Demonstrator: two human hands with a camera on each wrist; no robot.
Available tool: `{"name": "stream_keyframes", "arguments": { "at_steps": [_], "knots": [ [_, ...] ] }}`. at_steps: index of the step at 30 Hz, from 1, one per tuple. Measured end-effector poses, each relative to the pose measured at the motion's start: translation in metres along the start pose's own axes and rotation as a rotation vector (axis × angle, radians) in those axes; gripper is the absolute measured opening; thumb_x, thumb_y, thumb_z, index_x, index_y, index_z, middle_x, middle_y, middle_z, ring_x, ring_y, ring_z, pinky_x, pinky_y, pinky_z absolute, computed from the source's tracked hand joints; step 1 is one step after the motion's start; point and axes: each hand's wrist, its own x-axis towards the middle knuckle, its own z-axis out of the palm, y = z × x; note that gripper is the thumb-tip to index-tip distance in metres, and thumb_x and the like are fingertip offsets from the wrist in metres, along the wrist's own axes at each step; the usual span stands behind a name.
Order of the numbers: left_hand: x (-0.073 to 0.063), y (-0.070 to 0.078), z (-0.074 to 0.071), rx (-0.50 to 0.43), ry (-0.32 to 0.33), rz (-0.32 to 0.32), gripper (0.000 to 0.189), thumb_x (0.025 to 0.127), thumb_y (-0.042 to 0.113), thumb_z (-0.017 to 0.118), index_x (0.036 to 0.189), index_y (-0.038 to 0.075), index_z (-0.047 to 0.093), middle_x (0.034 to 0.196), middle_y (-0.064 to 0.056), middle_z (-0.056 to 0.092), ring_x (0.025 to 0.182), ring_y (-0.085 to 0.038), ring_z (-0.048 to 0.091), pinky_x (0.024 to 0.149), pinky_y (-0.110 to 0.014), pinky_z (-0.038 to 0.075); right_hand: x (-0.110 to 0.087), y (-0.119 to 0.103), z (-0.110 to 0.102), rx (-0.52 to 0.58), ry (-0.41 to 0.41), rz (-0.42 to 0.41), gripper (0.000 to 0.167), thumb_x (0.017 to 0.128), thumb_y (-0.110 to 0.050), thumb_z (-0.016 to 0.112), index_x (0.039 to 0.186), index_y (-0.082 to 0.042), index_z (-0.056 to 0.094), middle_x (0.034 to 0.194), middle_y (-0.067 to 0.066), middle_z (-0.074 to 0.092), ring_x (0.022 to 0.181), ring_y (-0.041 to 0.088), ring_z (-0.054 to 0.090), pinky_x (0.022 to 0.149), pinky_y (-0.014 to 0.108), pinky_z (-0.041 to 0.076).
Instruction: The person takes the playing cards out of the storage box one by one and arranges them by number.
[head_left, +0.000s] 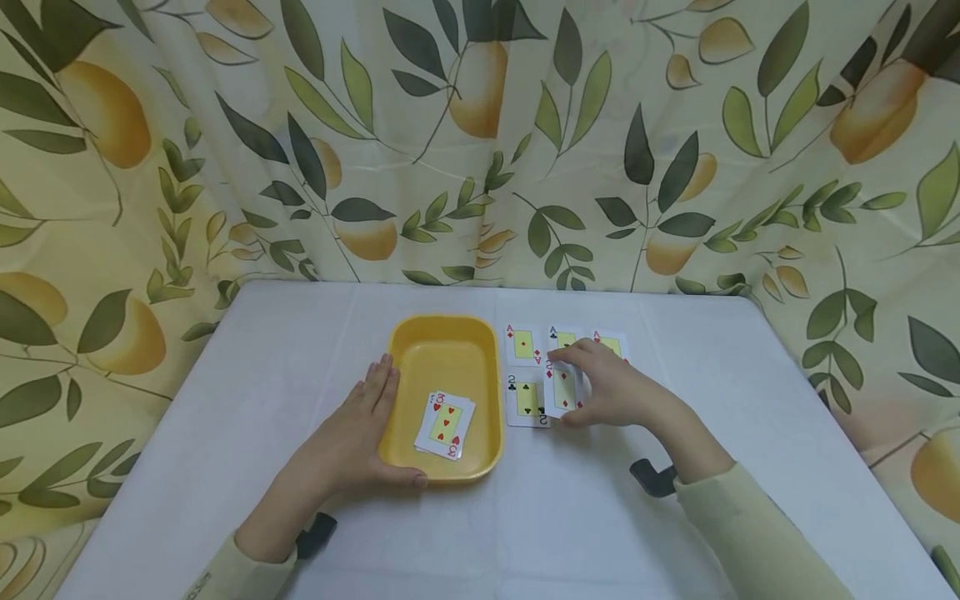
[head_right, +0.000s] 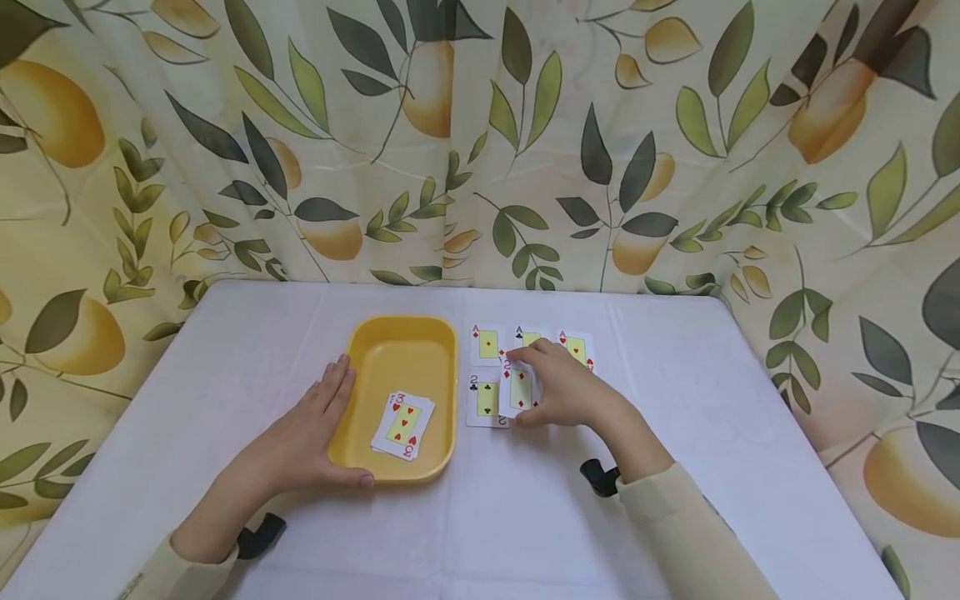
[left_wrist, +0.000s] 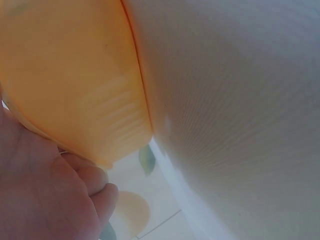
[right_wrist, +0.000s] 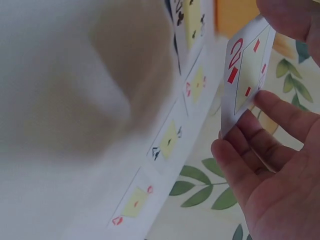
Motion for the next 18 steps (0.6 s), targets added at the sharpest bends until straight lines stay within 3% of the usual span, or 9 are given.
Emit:
{"name": "stream_keyframes", "arguments": {
  "at_steps": [11, 18],
  "knots": [
    [-0.0007, -0.0015, 0.0015, 0.004, 0.010, 0.006, 0.147, 0.059, 0.091, 0.064, 0.159, -0.001, 0.008, 0.168, -0.015, -0.003, 0.155, -0.032, 0.003, 0.124, -0.048, 0.017, 0.0050, 0.0052, 0.0063, -0.121, -0.013, 0.061, 0.087, 0.067, -0.036, 0.091, 0.143, -0.014, 0.054, 0.138, 0.014, 0.051, 0.124, 0.033, 0.047, 0.101, 0.057, 0.048],
    [-0.0004, -0.0018, 0.0017, 0.013, 0.012, 0.008, 0.147, 0.059, 0.090, 0.065, 0.159, -0.002, 0.008, 0.168, -0.016, -0.003, 0.155, -0.032, 0.003, 0.124, -0.048, 0.017, 0.0059, 0.0092, 0.0097, -0.132, -0.014, 0.068, 0.088, 0.066, -0.034, 0.093, 0.142, -0.014, 0.055, 0.137, 0.013, 0.051, 0.120, 0.031, 0.048, 0.098, 0.052, 0.050]
  ]
}}
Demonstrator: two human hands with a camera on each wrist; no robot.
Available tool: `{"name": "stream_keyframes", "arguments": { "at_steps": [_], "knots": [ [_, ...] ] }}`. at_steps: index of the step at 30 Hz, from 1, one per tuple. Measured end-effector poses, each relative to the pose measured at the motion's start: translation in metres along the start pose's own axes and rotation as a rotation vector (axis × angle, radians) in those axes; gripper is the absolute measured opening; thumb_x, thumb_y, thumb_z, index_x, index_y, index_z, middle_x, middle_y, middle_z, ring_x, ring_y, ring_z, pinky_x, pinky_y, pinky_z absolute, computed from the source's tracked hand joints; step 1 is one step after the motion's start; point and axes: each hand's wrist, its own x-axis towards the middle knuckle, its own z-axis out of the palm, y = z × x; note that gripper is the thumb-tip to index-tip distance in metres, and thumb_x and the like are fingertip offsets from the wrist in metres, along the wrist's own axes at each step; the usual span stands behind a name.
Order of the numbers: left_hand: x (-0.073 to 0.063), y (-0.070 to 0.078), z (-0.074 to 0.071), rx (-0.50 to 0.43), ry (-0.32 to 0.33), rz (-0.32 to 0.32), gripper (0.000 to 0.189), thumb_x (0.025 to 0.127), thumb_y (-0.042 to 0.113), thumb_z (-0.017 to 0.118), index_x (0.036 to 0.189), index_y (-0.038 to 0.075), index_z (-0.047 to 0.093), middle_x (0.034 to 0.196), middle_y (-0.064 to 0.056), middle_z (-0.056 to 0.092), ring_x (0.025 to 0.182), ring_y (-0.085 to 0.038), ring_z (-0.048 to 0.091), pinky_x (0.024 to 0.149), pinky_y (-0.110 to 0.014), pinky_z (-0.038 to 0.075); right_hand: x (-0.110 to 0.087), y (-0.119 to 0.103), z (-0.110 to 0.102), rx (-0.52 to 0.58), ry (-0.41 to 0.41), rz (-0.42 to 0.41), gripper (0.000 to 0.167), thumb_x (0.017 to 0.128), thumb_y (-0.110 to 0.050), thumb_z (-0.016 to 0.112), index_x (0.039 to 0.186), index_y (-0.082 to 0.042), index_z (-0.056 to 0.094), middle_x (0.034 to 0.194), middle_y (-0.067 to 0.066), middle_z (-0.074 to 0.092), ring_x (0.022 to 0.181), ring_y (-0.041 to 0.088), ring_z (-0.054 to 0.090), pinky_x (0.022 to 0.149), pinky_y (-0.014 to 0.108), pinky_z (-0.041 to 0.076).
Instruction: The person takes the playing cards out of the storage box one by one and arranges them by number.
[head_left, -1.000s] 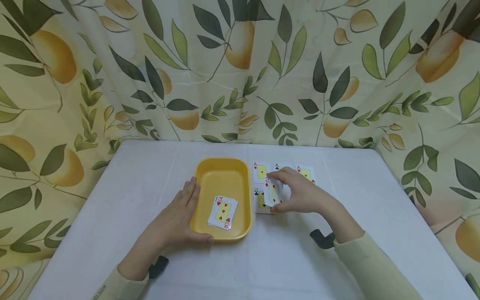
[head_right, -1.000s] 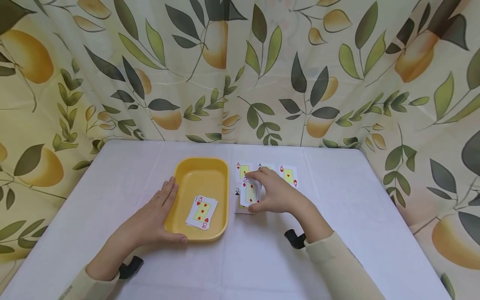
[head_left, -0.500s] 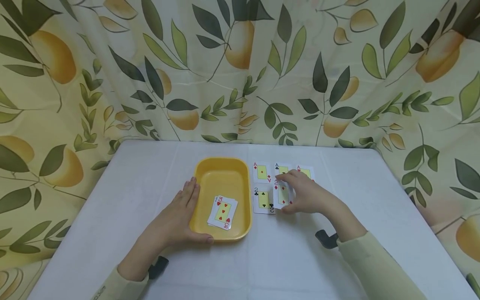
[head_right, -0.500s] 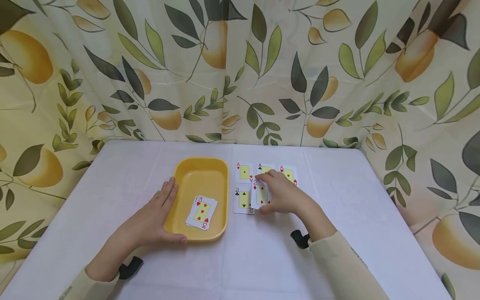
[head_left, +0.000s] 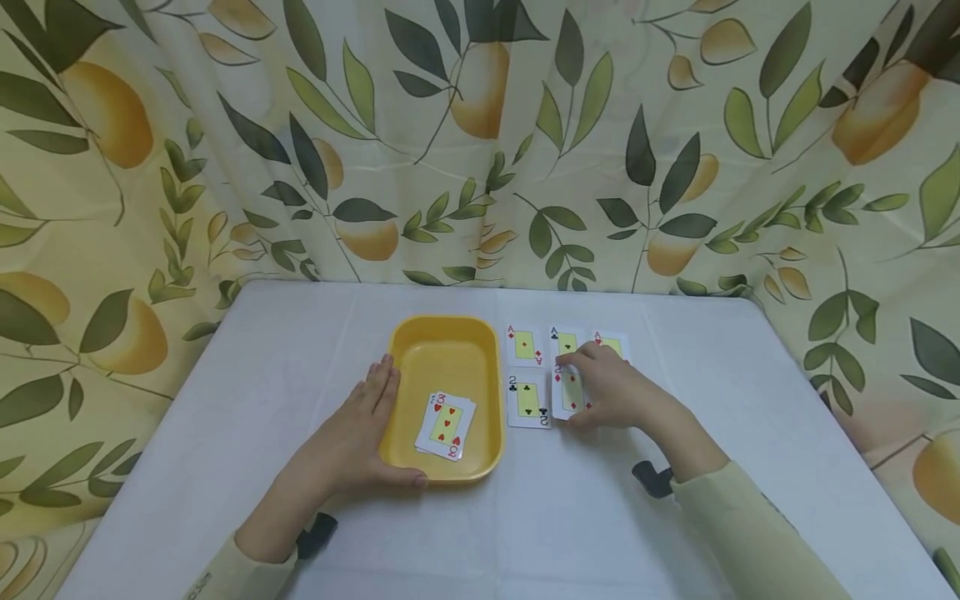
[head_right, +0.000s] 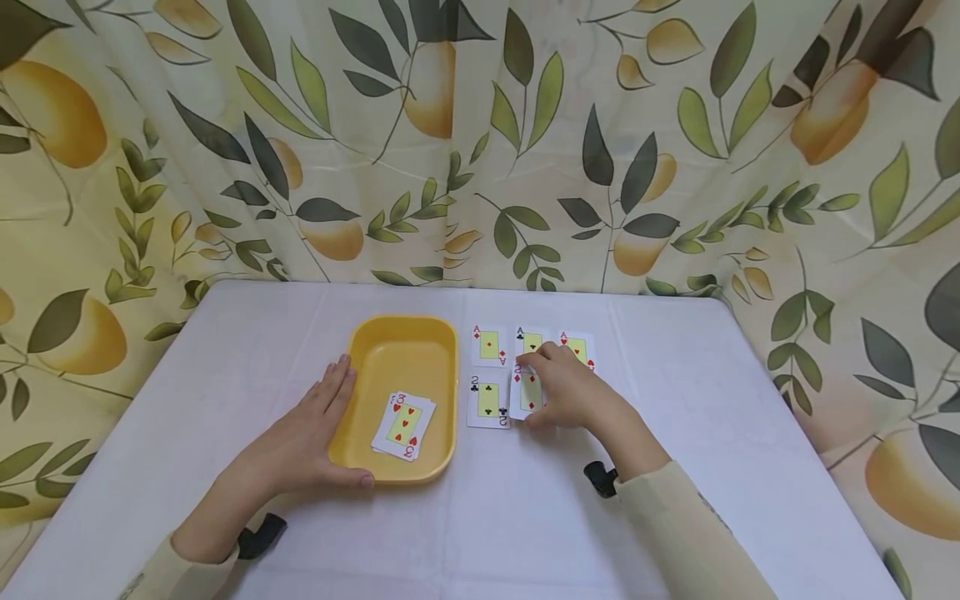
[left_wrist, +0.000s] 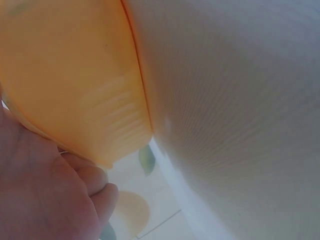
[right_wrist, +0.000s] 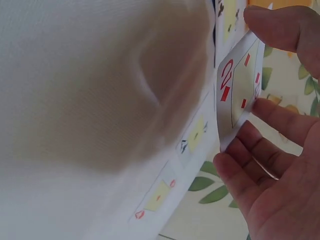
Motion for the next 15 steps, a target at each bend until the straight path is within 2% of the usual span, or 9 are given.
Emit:
{"name": "stream_keyframes", "arguments": {
  "at_steps": [5, 15],
  "knots": [
    [0.000, 0.000, -0.001, -0.001, 0.009, 0.010, 0.146, 0.059, 0.089, 0.066, 0.158, -0.002, 0.009, 0.167, -0.017, -0.002, 0.155, -0.032, 0.003, 0.124, -0.048, 0.017, 0.001, 0.003, 0.004, -0.007, -0.011, 0.001, 0.086, 0.065, -0.032, 0.093, 0.141, -0.013, 0.056, 0.135, 0.012, 0.052, 0.118, 0.030, 0.049, 0.097, 0.049, 0.051],
    [0.001, 0.000, 0.000, -0.009, -0.007, -0.003, 0.147, 0.059, 0.091, 0.065, 0.159, -0.002, 0.010, 0.168, -0.015, -0.003, 0.155, -0.032, 0.002, 0.124, -0.047, 0.017, 0.003, 0.008, 0.011, -0.022, -0.036, 0.035, 0.086, 0.065, -0.028, 0.091, 0.142, -0.012, 0.054, 0.138, 0.014, 0.052, 0.120, 0.032, 0.049, 0.101, 0.052, 0.049]
  ]
}}
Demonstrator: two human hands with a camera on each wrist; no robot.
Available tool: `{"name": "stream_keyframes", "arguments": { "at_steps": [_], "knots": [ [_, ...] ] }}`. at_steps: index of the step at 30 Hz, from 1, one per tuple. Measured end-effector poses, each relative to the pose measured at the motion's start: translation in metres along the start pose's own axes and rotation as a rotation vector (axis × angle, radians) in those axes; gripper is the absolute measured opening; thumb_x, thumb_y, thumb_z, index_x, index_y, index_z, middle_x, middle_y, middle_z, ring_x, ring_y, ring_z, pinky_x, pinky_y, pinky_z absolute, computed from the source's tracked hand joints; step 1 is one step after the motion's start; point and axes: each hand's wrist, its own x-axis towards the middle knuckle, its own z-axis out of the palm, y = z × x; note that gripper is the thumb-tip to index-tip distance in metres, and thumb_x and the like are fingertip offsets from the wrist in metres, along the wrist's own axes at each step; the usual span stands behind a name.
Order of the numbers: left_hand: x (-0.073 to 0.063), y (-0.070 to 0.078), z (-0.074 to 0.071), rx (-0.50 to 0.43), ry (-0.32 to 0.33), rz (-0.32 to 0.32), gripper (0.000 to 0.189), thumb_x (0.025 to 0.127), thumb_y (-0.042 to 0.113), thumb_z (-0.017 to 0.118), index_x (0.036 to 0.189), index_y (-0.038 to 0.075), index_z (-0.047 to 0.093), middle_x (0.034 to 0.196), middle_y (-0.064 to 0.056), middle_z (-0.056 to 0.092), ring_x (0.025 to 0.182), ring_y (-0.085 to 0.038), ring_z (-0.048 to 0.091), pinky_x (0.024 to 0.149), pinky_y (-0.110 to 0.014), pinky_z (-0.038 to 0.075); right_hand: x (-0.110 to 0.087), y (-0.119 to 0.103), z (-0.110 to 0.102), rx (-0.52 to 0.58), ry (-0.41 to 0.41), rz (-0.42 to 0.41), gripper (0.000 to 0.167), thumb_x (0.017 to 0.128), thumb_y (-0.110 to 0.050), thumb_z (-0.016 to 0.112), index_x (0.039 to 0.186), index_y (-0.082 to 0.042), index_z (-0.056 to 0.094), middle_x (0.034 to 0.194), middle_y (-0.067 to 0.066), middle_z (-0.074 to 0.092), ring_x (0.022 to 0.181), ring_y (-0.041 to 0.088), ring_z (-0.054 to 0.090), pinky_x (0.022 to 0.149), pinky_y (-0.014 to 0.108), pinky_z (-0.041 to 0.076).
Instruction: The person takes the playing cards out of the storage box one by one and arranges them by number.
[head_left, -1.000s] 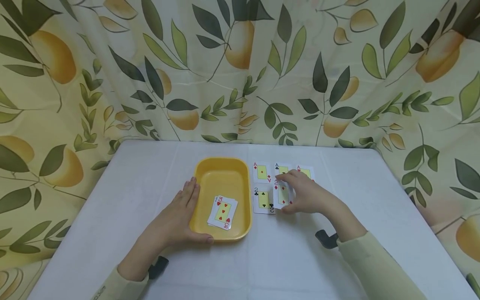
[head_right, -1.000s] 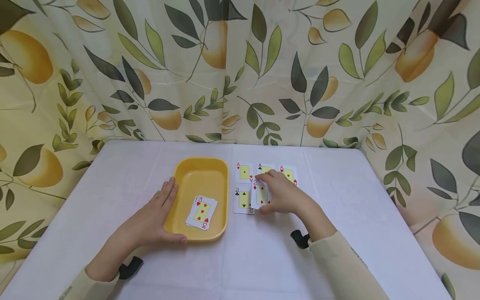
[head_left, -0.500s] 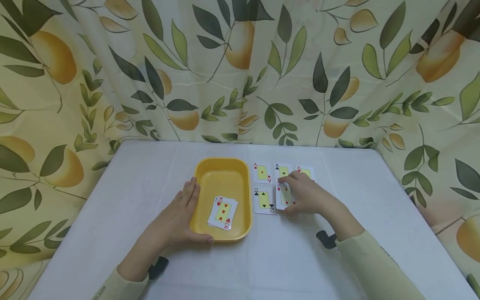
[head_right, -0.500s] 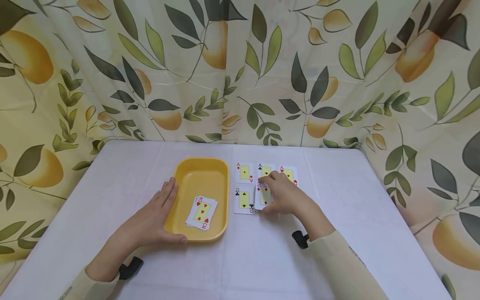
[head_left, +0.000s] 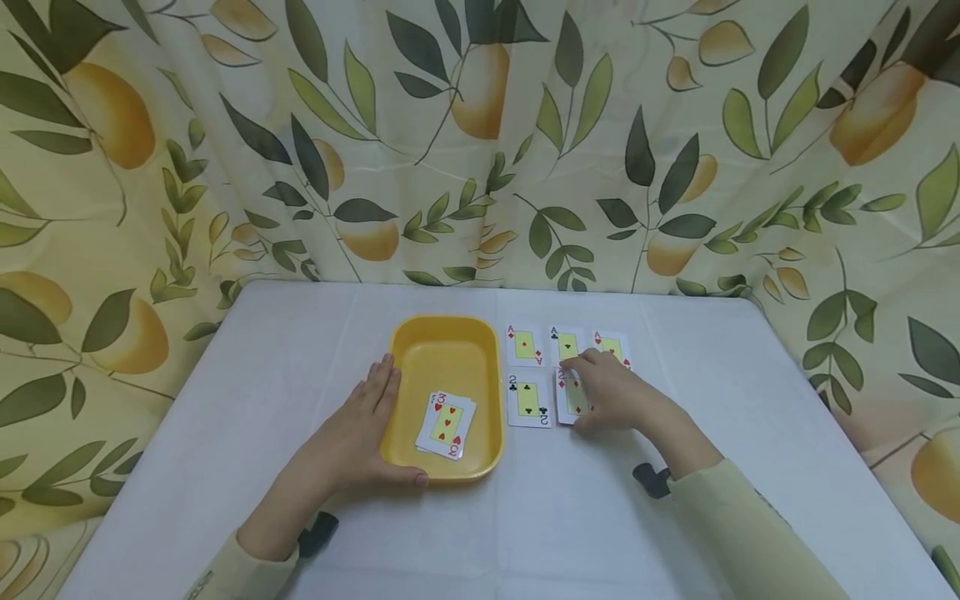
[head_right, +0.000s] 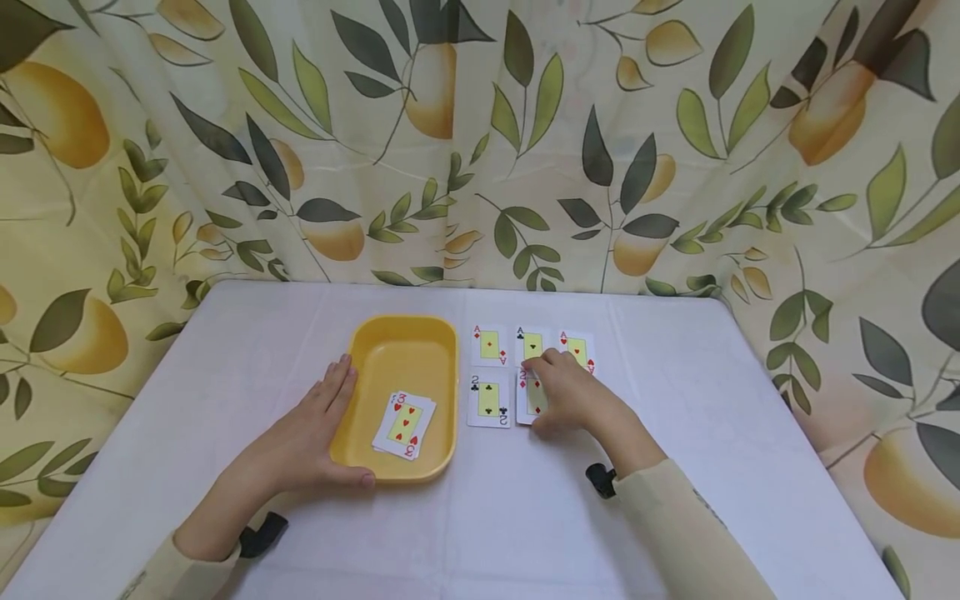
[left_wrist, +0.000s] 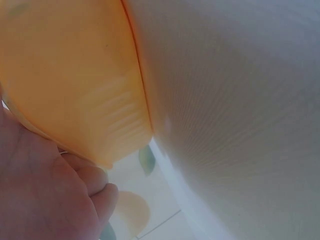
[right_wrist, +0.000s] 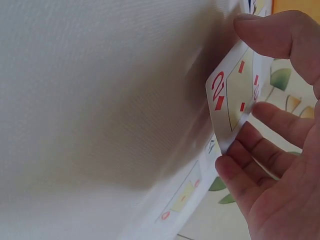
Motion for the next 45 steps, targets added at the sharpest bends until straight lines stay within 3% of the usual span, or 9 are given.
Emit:
{"name": "stream_keyframes", "arguments": {
  "at_steps": [12, 25, 45],
  "knots": [
    [0.0000, 0.0001, -0.0002, 0.007, -0.001, -0.008, 0.147, 0.058, 0.093, 0.062, 0.159, 0.000, 0.009, 0.168, -0.014, -0.005, 0.155, -0.030, 0.001, 0.124, -0.047, 0.018, 0.0058, 0.0029, 0.0063, -0.017, -0.027, 0.006, 0.086, 0.067, -0.029, 0.087, 0.145, -0.018, 0.054, 0.141, 0.009, 0.049, 0.117, 0.027, 0.048, 0.093, 0.043, 0.050],
    [-0.0009, -0.0003, 0.0002, 0.005, 0.000, -0.005, 0.147, 0.058, 0.095, 0.059, 0.159, 0.000, 0.009, 0.168, -0.014, -0.005, 0.155, -0.030, 0.001, 0.124, -0.047, 0.018, 0.0033, 0.0052, 0.0058, -0.013, -0.017, -0.010, 0.083, 0.069, -0.028, 0.087, 0.145, -0.018, 0.054, 0.143, 0.011, 0.049, 0.124, 0.032, 0.048, 0.103, 0.053, 0.048],
    [-0.0011, -0.0002, 0.0004, 0.001, -0.001, -0.010, 0.147, 0.058, 0.095, 0.058, 0.159, 0.001, 0.009, 0.168, -0.013, -0.005, 0.155, -0.029, 0.001, 0.124, -0.047, 0.018, 0.0012, 0.0045, 0.0058, 0.003, -0.028, -0.013, 0.084, 0.071, -0.028, 0.088, 0.146, -0.021, 0.052, 0.145, 0.012, 0.049, 0.128, 0.034, 0.046, 0.103, 0.056, 0.047]
  ]
}}
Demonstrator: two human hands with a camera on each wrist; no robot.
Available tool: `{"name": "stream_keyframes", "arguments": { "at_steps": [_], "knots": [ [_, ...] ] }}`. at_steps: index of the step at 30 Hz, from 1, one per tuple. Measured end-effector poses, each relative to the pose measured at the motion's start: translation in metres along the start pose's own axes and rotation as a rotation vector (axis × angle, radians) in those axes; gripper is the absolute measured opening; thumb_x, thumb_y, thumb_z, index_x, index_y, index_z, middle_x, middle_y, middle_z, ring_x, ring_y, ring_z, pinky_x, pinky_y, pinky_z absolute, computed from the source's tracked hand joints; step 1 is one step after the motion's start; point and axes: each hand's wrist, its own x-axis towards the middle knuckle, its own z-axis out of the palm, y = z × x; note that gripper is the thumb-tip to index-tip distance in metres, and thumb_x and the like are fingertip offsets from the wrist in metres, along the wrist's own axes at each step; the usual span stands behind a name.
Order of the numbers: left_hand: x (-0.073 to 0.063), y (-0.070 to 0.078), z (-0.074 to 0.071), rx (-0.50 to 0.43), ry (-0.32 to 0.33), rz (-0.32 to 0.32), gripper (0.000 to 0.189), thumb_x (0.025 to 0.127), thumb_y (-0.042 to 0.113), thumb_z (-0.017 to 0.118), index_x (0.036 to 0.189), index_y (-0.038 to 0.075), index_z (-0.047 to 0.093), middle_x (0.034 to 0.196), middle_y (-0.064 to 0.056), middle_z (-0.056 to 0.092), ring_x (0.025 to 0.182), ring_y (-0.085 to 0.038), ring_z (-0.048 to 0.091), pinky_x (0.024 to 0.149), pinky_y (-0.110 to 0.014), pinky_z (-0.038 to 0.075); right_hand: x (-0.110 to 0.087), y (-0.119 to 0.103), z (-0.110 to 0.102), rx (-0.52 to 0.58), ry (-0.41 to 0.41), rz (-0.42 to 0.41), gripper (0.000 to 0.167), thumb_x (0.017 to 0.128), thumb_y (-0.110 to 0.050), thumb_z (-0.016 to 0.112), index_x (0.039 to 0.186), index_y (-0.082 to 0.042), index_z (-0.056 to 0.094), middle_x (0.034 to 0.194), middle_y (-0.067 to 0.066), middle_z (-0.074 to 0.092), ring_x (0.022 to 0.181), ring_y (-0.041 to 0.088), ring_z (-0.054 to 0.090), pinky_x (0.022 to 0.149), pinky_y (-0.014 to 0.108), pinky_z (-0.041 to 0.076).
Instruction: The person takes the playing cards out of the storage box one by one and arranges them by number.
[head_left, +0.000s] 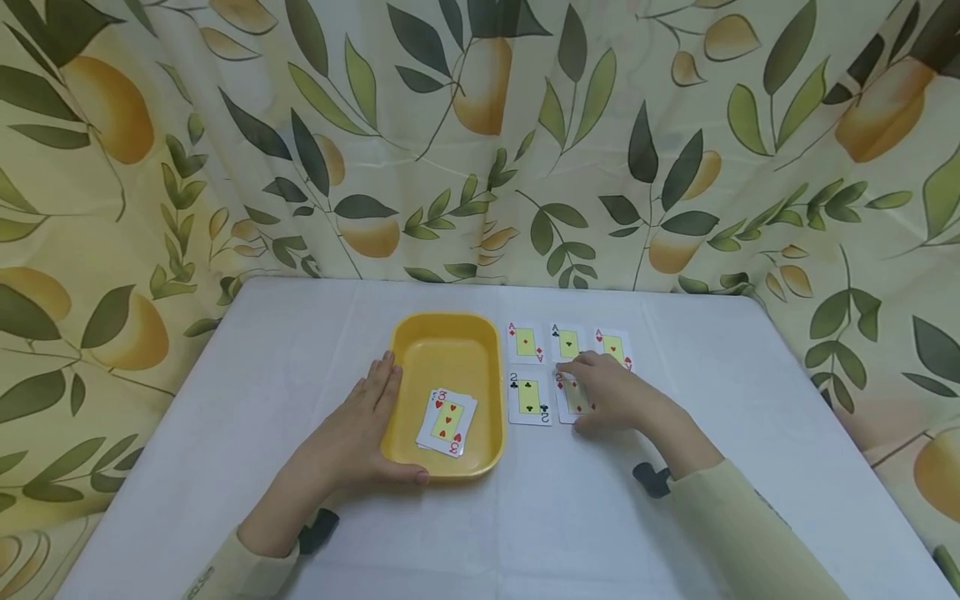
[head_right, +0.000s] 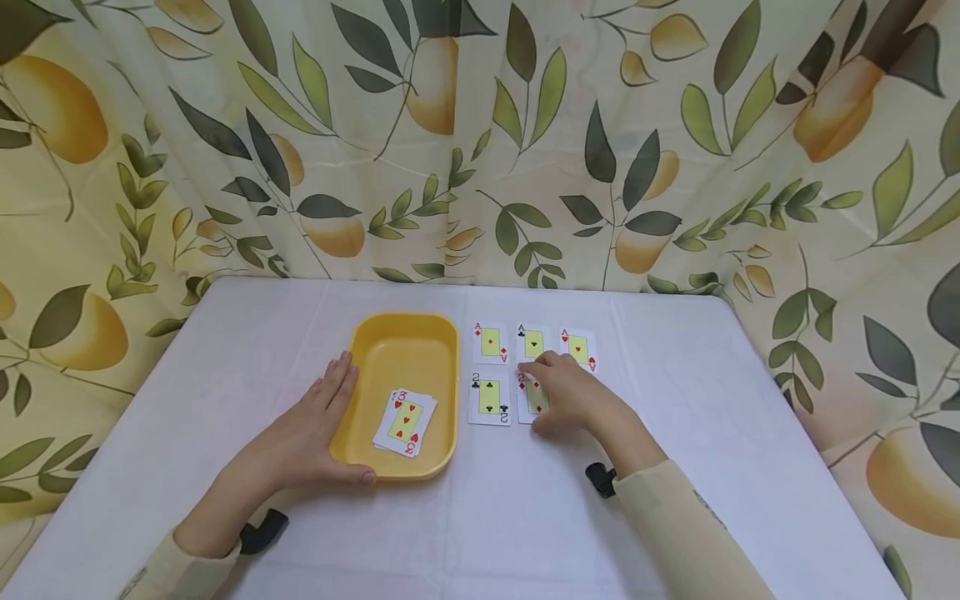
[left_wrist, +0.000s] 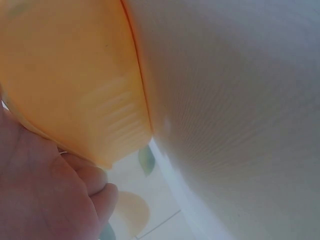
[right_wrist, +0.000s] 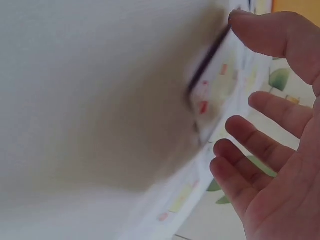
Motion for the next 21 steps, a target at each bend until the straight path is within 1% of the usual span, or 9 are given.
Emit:
{"name": "stream_keyframes", "arguments": {
  "at_steps": [4, 7, 11, 14, 17, 18, 21],
  "knots": [
    [0.000, 0.000, 0.000, 0.003, -0.004, -0.006, 0.146, 0.058, 0.094, 0.059, 0.159, 0.001, 0.010, 0.168, -0.013, -0.005, 0.155, -0.029, 0.000, 0.124, -0.046, 0.018, -0.001, -0.008, -0.008, 0.016, 0.026, -0.011, 0.087, 0.071, -0.031, 0.088, 0.148, -0.020, 0.050, 0.146, 0.012, 0.047, 0.132, 0.035, 0.044, 0.105, 0.057, 0.046],
    [0.000, 0.000, -0.001, 0.004, -0.002, -0.007, 0.146, 0.058, 0.094, 0.061, 0.159, 0.001, 0.010, 0.168, -0.013, -0.004, 0.155, -0.029, 0.001, 0.124, -0.047, 0.018, -0.002, -0.021, -0.016, 0.026, 0.051, -0.048, 0.087, 0.072, -0.034, 0.088, 0.148, -0.019, 0.050, 0.147, 0.012, 0.047, 0.135, 0.035, 0.043, 0.106, 0.058, 0.045],
    [0.000, 0.000, -0.001, 0.004, -0.003, -0.005, 0.146, 0.059, 0.093, 0.061, 0.159, 0.001, 0.010, 0.168, -0.013, -0.005, 0.155, -0.029, 0.001, 0.124, -0.047, 0.018, -0.005, -0.047, -0.028, 0.036, 0.070, -0.106, 0.086, 0.073, -0.039, 0.085, 0.149, -0.020, 0.048, 0.148, 0.009, 0.047, 0.136, 0.032, 0.043, 0.106, 0.055, 0.047],
    [0.000, -0.001, -0.001, 0.004, -0.003, 0.002, 0.146, 0.059, 0.094, 0.060, 0.159, 0.000, 0.010, 0.168, -0.014, -0.004, 0.155, -0.030, 0.001, 0.124, -0.047, 0.018, -0.005, -0.067, -0.033, 0.046, 0.081, -0.154, 0.087, 0.074, -0.042, 0.083, 0.149, -0.019, 0.047, 0.147, 0.007, 0.046, 0.135, 0.029, 0.043, 0.106, 0.052, 0.048],
    [0.000, -0.001, 0.000, 0.003, -0.003, 0.005, 0.147, 0.058, 0.095, 0.059, 0.159, 0.000, 0.010, 0.168, -0.014, -0.003, 0.155, -0.030, 0.002, 0.124, -0.047, 0.018, -0.004, -0.086, -0.035, 0.043, 0.087, -0.214, 0.087, 0.074, -0.045, 0.082, 0.149, -0.016, 0.047, 0.146, 0.006, 0.047, 0.133, 0.026, 0.045, 0.107, 0.047, 0.048],
    [0.001, -0.001, 0.000, 0.003, -0.003, 0.006, 0.147, 0.058, 0.095, 0.059, 0.159, 0.000, 0.010, 0.168, -0.014, -0.003, 0.155, -0.030, 0.002, 0.124, -0.047, 0.018, -0.003, -0.092, -0.035, 0.044, 0.083, -0.229, 0.087, 0.074, -0.046, 0.082, 0.149, -0.016, 0.047, 0.146, 0.006, 0.047, 0.131, 0.025, 0.046, 0.105, 0.045, 0.049],
    [0.000, -0.001, 0.000, 0.004, -0.001, 0.004, 0.146, 0.059, 0.094, 0.060, 0.159, 0.000, 0.010, 0.168, -0.014, -0.003, 0.155, -0.030, 0.002, 0.124, -0.047, 0.018, 0.000, -0.110, -0.034, 0.035, 0.075, -0.275, 0.086, 0.075, -0.046, 0.081, 0.148, -0.015, 0.049, 0.144, 0.006, 0.049, 0.129, 0.023, 0.047, 0.106, 0.042, 0.048]
  ]
}}
